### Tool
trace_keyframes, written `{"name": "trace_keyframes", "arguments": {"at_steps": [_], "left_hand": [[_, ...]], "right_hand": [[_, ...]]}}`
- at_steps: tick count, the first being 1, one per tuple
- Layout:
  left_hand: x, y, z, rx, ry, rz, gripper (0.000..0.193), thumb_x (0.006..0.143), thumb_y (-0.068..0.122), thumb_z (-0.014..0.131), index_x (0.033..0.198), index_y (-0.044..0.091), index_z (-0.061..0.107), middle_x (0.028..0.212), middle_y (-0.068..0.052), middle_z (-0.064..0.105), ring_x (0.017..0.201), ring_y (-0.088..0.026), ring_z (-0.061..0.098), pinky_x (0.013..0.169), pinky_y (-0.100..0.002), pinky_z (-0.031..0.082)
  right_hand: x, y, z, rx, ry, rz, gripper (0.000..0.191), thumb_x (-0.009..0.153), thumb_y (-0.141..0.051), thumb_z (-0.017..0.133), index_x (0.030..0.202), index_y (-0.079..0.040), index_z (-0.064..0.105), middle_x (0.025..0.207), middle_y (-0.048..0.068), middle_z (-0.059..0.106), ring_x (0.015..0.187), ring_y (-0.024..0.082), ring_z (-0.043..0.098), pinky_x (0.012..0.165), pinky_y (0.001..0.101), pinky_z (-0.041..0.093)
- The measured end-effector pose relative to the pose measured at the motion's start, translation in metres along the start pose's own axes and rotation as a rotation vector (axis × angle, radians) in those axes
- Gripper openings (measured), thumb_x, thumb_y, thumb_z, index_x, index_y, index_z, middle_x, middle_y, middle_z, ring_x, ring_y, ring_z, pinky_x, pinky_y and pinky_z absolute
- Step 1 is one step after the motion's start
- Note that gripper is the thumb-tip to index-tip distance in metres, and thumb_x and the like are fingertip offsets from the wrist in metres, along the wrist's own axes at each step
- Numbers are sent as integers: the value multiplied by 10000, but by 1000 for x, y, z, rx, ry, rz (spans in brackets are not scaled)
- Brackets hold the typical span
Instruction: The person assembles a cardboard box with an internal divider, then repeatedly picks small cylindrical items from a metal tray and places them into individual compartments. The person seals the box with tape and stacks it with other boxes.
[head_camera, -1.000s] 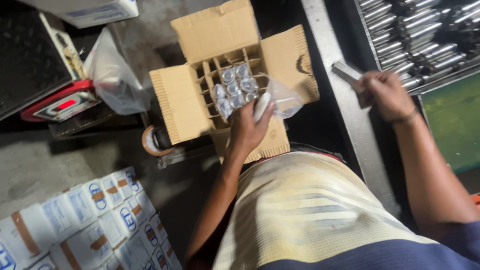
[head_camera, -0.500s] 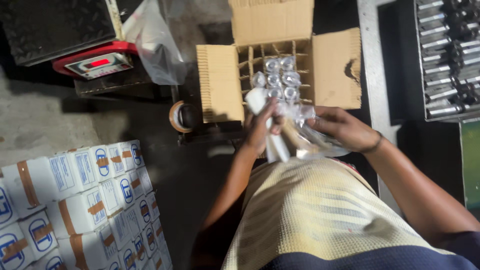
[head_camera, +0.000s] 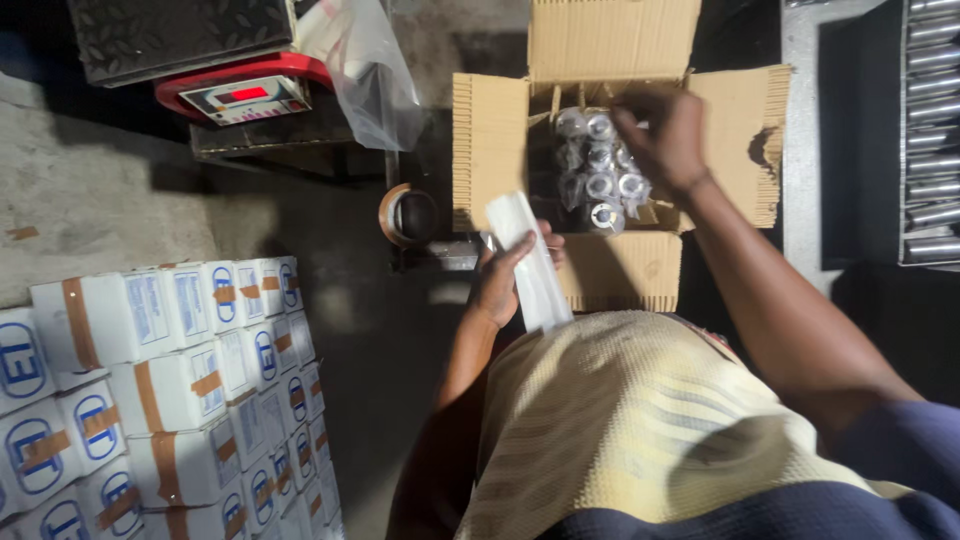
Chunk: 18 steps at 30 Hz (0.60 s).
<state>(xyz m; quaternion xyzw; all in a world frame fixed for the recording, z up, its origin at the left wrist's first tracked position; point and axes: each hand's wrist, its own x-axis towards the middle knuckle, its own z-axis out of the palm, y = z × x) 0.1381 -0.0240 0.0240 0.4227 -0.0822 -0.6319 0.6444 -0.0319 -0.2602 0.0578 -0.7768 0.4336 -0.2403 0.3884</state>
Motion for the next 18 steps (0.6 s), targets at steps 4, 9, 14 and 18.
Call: {"name": "trace_keyframes", "arguments": {"at_steps": [4,9,14,18], "left_hand": [[11,-5,14,-58,75,63,323,959,126,677,1228,-40,608,1183,-196,719,1066,-270,740,931,-398,627],[35,-36,57,-245,-70,-103,419,979,223,643,1349,34,585,1287,-168,696,1177,-219,701,1023,-324,565],[56,-26,93,496,-24,144,313,974,206,736,1228,39,661,1099,-91,735,919,-210,739,819,-367,601],[53,-30,146,978,-130,319,268,957,229,792,1092,7,729,921,-89,746,717,-187,707,645,-344,558]], "right_hand": [[-68,-22,-17,266,-27,9,171,1056,-129,658,1132,5,732,1011,102,758,901,132,686,782,286,558],[-120,-44,-7,-115,-32,18,195,995,-179,729,944,9,715,816,154,682,707,233,659,648,375,502],[-113,-14,-93,136,-116,252,205,987,-243,741,974,-38,741,785,125,677,674,210,616,653,366,479],[-137,-17,-120,-89,-159,41,400,826,-260,812,1147,-69,669,1005,72,697,935,203,649,823,368,529]]}}
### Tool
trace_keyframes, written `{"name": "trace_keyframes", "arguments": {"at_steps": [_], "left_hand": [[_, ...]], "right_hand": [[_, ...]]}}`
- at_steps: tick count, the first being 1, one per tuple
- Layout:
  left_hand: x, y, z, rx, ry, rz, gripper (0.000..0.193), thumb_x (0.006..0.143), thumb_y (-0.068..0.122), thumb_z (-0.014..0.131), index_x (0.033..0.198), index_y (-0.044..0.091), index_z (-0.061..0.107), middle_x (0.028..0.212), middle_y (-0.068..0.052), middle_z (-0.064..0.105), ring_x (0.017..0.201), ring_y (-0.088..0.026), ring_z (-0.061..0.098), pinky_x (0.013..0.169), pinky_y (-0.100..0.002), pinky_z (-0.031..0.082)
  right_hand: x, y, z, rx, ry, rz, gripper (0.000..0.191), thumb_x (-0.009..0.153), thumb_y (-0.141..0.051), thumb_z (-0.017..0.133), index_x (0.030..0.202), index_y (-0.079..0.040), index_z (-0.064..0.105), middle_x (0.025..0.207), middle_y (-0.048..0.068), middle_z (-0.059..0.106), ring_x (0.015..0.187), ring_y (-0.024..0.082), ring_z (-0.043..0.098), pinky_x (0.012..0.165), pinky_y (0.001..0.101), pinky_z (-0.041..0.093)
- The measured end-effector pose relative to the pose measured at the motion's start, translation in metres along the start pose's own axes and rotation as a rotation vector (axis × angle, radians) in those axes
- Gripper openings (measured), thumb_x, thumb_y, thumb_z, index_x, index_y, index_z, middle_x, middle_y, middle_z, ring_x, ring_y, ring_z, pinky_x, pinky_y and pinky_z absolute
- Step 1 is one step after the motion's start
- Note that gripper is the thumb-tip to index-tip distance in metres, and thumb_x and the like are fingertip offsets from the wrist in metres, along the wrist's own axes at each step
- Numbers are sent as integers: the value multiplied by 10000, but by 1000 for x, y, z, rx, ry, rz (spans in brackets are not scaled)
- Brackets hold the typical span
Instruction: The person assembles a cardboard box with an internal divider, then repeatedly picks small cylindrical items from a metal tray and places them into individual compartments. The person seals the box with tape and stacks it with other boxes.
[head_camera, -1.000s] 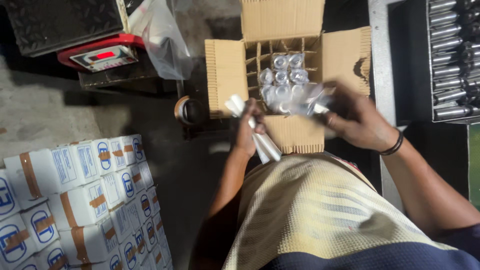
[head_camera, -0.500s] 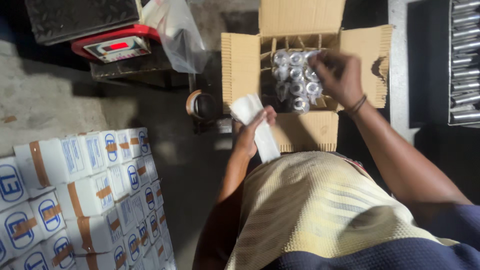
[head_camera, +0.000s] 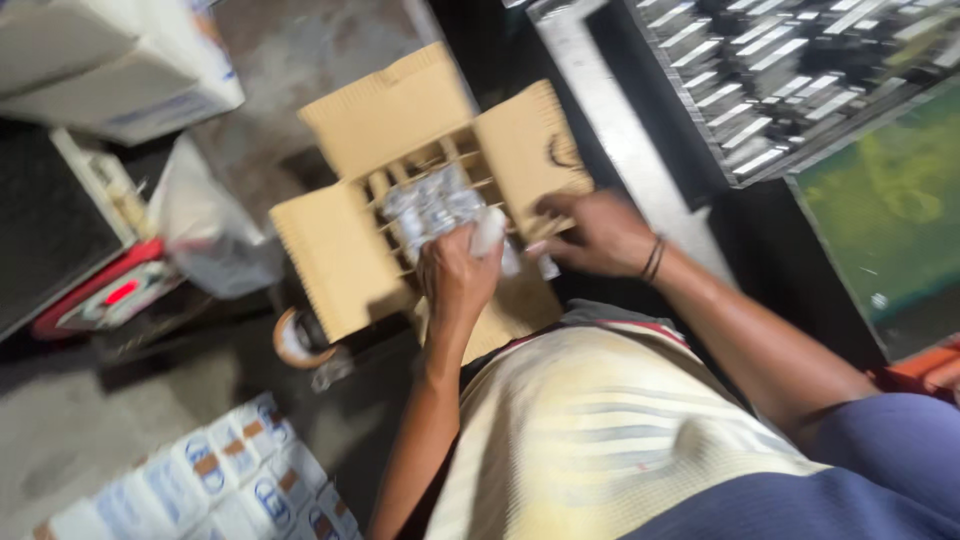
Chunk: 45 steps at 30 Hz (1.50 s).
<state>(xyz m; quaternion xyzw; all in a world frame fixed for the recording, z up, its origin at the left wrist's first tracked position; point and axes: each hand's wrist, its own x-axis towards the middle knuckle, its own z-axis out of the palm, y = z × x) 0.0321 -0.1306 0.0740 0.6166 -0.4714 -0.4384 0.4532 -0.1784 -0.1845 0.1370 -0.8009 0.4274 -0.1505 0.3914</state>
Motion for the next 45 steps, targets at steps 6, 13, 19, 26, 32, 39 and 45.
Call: {"name": "trace_keyframes", "arguments": {"at_steps": [6,13,19,26,32,39,45], "left_hand": [[-4,53,7,227,21,-52,238,817,209,789,958,31,718,764,-131,730,620,-259,729,549,-361,562],[-14,60,-19,415,62,-1,305,895,271,740,939,-31,740,739,-215,717,675,-343,734,647,-434,548],[-25,66,-8,290,21,21,294,933,271,713,1014,-10,741,813,-171,757,705,-272,749,659,-403,561],[-22,57,-4,206,13,22,260,965,242,688,1031,-5,737,846,-168,762,745,-265,757,669,-392,561],[-22,45,-3,162,-6,25,232,967,221,653,1081,31,723,844,-159,767,764,-274,773,701,-380,581],[-32,3,-2,-627,-163,-79,230,1018,180,662,1196,36,663,831,-119,707,637,-164,613,559,-289,465],[-32,-76,-96,-541,93,-316,287,1033,213,624,1208,-12,592,918,-61,719,673,-79,623,556,-242,510]], "right_hand": [[-19,63,6,356,393,-41,608,783,-114,811,1341,-51,577,1256,166,598,1136,246,587,1013,388,496],[-15,301,-154,-751,564,527,645,783,-293,881,1308,-19,626,1318,243,593,1227,451,560,1039,530,461],[-33,341,-167,-727,467,331,270,900,-183,723,1119,-26,717,1136,291,657,1040,481,643,886,544,533],[-25,251,-126,-216,269,509,619,1030,-520,646,907,81,723,772,226,691,667,294,677,658,393,533],[-54,82,-15,689,29,343,321,951,-255,546,1013,3,727,740,123,730,653,184,711,625,315,577],[4,-28,34,753,99,61,329,1045,-144,658,1335,-15,571,1218,80,636,1110,118,630,983,282,539],[-19,-72,54,597,5,234,438,931,-116,683,1335,-3,558,1009,92,685,891,138,622,759,301,525]]}}
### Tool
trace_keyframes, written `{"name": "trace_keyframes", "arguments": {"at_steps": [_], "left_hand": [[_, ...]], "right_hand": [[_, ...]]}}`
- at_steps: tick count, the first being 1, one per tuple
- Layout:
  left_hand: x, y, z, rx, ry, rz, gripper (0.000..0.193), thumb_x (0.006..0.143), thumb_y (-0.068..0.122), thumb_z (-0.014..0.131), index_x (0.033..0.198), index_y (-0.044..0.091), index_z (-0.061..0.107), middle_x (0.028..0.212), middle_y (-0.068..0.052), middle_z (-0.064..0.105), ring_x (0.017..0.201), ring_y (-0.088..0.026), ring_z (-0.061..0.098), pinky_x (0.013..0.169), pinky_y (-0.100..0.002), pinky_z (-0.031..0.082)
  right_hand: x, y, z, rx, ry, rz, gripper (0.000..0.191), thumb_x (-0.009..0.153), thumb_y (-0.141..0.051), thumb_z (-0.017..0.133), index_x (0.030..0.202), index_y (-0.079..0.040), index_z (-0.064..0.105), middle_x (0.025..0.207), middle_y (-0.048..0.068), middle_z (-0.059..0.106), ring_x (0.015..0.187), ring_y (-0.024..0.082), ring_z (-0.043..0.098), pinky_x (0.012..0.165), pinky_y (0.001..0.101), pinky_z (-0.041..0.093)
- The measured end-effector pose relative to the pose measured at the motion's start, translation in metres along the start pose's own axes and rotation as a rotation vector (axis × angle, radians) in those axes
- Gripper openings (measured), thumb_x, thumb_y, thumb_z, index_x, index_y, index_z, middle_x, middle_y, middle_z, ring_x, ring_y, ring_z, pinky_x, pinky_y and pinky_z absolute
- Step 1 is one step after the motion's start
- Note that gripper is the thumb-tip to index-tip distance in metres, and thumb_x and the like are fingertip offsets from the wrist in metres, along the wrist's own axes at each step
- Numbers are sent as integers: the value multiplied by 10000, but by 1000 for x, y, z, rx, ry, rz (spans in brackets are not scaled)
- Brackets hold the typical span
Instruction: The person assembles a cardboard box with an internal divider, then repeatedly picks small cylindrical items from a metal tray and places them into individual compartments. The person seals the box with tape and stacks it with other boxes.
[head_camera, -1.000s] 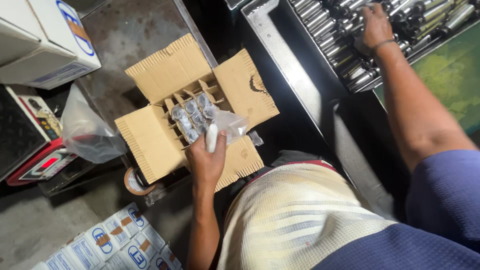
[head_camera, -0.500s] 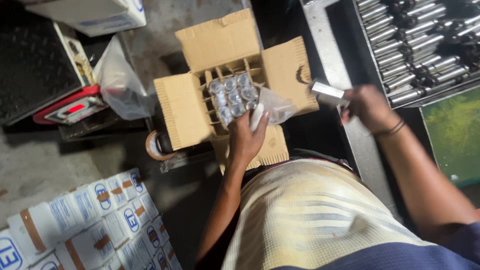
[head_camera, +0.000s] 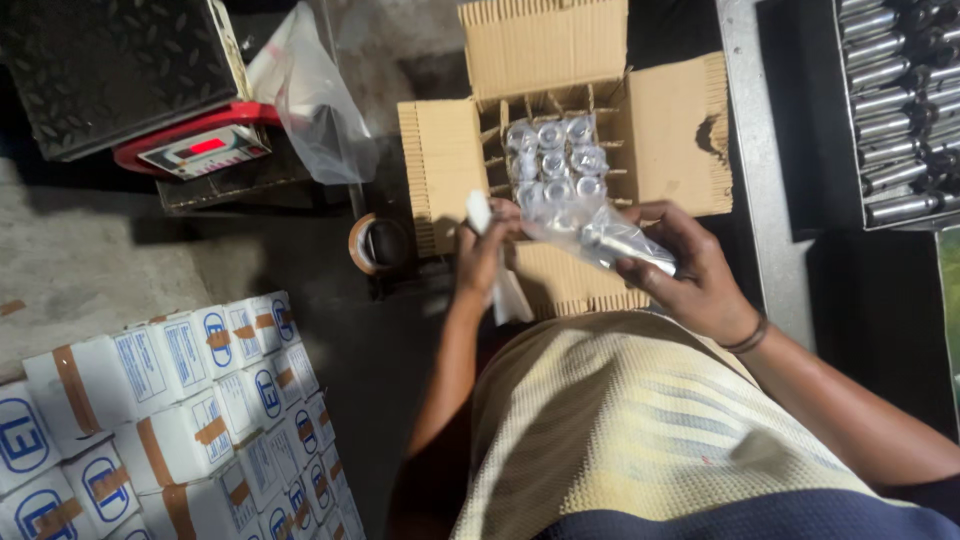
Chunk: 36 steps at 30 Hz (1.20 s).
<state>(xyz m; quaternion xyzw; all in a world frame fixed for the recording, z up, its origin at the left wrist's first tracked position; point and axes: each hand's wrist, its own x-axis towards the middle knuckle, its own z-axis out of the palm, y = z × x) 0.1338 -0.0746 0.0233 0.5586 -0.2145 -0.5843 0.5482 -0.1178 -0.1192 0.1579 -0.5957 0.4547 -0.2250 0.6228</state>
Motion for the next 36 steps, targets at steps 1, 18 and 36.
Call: {"name": "trace_keyframes", "arguments": {"at_steps": [1,18,36], "left_hand": [[4,-3,-10,44,-14,80,291,1007,175,648,1228,2,570,928,-64,713,755,-69,657,640,-233,531],[3,-37,-13,-442,-214,-210,365,949,30,618,1275,-59,480,1303,-206,671,1109,-223,732,957,-352,589],[-25,52,132,508,-219,-217,277,794,161,823,938,54,612,703,-71,686,518,-180,633,452,-374,448]], "right_hand": [[3,2,11,-91,80,-167,421,947,-117,685,1327,0,546,1060,96,665,957,146,623,829,310,526],[27,42,92,-502,203,-148,347,805,-207,812,1035,16,679,837,119,655,714,167,675,574,278,557],[-18,50,-36,245,262,1,595,838,-101,761,1418,-35,645,939,183,502,779,242,477,785,392,439]]}}
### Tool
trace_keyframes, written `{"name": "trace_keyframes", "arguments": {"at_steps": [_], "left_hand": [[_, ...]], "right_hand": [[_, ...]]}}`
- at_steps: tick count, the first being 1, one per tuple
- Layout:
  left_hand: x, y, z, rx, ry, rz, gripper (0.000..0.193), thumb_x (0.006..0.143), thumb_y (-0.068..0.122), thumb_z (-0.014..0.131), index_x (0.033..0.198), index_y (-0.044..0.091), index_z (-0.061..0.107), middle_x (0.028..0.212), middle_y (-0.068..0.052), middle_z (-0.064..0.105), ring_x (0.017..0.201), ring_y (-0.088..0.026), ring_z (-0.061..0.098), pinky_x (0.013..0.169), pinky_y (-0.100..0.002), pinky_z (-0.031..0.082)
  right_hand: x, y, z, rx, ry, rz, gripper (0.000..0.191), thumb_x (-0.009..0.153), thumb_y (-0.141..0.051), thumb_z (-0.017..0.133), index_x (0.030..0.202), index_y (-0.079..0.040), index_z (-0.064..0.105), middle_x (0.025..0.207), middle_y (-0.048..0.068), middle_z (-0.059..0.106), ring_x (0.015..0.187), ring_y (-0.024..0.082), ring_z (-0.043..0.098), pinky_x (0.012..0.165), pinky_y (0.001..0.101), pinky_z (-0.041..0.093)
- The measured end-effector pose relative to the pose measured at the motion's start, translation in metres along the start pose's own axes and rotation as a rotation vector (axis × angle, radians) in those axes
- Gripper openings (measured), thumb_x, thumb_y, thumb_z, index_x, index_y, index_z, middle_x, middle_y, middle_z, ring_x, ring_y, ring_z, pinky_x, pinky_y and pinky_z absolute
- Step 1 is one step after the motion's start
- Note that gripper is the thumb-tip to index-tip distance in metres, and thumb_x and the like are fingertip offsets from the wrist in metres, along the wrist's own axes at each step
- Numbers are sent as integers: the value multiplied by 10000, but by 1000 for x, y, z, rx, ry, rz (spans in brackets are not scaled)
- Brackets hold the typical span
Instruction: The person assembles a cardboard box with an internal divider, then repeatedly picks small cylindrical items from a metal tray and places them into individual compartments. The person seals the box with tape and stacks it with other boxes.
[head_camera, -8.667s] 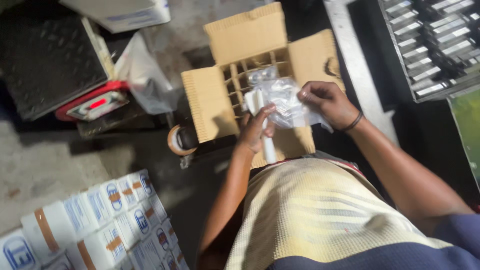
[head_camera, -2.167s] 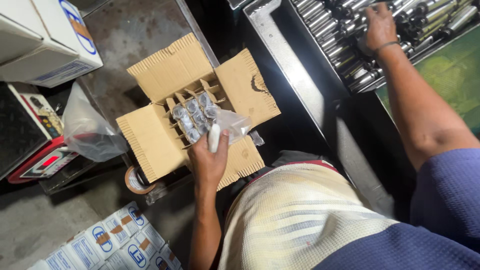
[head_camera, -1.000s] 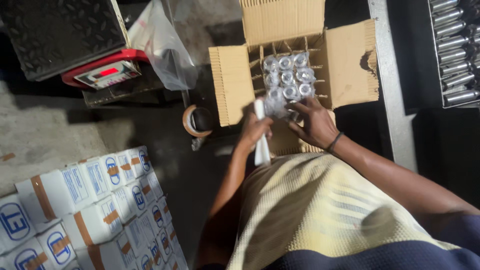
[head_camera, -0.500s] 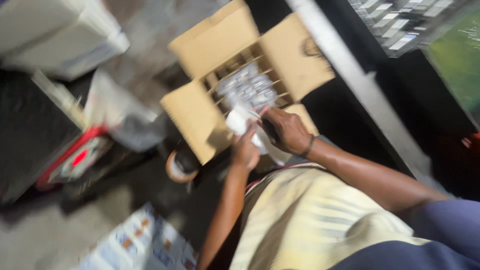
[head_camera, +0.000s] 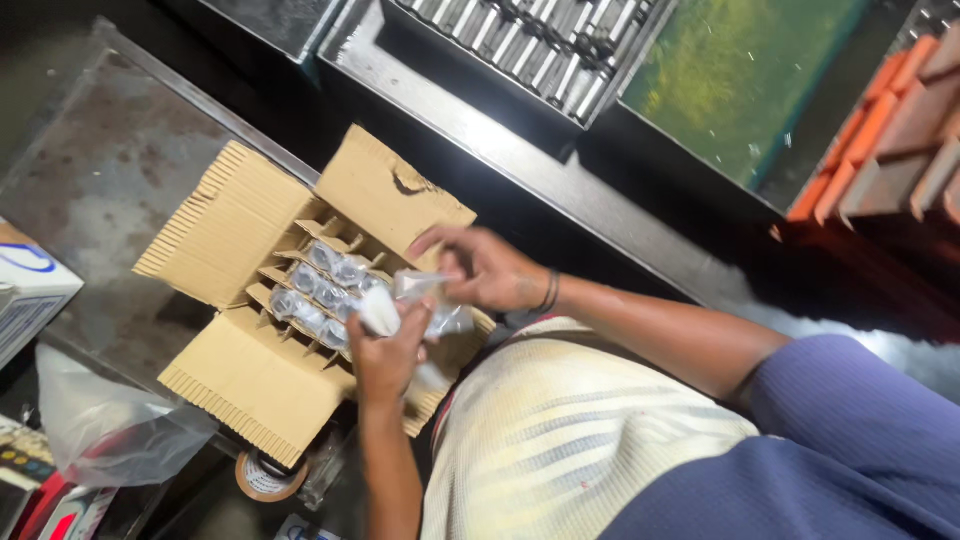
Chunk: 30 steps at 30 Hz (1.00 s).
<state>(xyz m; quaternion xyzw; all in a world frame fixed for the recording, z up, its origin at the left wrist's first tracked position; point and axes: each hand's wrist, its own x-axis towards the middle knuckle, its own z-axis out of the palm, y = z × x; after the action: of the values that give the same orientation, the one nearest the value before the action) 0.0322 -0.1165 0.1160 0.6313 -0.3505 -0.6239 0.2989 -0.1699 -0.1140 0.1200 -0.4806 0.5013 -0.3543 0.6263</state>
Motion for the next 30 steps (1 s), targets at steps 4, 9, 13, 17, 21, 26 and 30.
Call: {"name": "trace_keyframes", "arguments": {"at_steps": [4,9,13,17,21,26,30], "left_hand": [[-1,26,-10,702,267,622,233,856,176,759,764,-24,685,641,-207,635,562,-342,619,580,-450,495],[-10,32,-2,604,377,451,271,924,206,729,835,-42,670,659,-215,636,564,-365,617,600,-438,492],[-16,35,14,541,357,480,263,948,243,709,911,-17,700,714,-191,685,611,-327,690,609,-420,511],[-19,37,22,592,357,449,265,938,257,724,908,-6,720,735,-191,704,637,-329,691,605,-421,508],[-23,33,24,508,301,382,268,933,260,720,876,-1,708,699,-177,700,599,-299,696,588,-406,512],[-26,28,21,439,276,442,239,951,226,701,881,-3,699,709,-168,703,607,-282,701,587,-406,512],[-26,24,14,366,245,452,224,962,213,675,921,-4,707,736,-170,720,622,-276,716,603,-404,525]], "right_hand": [[29,23,-116,-1180,281,-423,601,759,-266,876,1275,-95,620,1176,179,649,1150,433,599,984,487,502],[72,47,-293,-1383,586,224,477,864,-79,741,1326,-24,637,1273,272,617,1047,443,688,846,535,575],[102,69,-371,-1474,401,197,671,715,-67,742,1375,-120,629,1424,243,554,1122,485,642,917,562,541],[133,76,-385,-1534,177,351,789,668,-246,832,1412,-150,586,1444,222,525,1209,489,599,954,600,502],[146,62,-383,-1616,121,526,991,603,-287,901,1494,-148,491,1391,250,533,1206,499,599,957,587,507],[146,47,-386,-1863,66,320,656,731,-365,830,1305,-89,671,1254,296,630,998,474,718,805,529,586],[148,35,-375,-1996,-20,347,410,800,-448,747,933,-70,832,954,195,757,887,341,776,754,456,645]]}}
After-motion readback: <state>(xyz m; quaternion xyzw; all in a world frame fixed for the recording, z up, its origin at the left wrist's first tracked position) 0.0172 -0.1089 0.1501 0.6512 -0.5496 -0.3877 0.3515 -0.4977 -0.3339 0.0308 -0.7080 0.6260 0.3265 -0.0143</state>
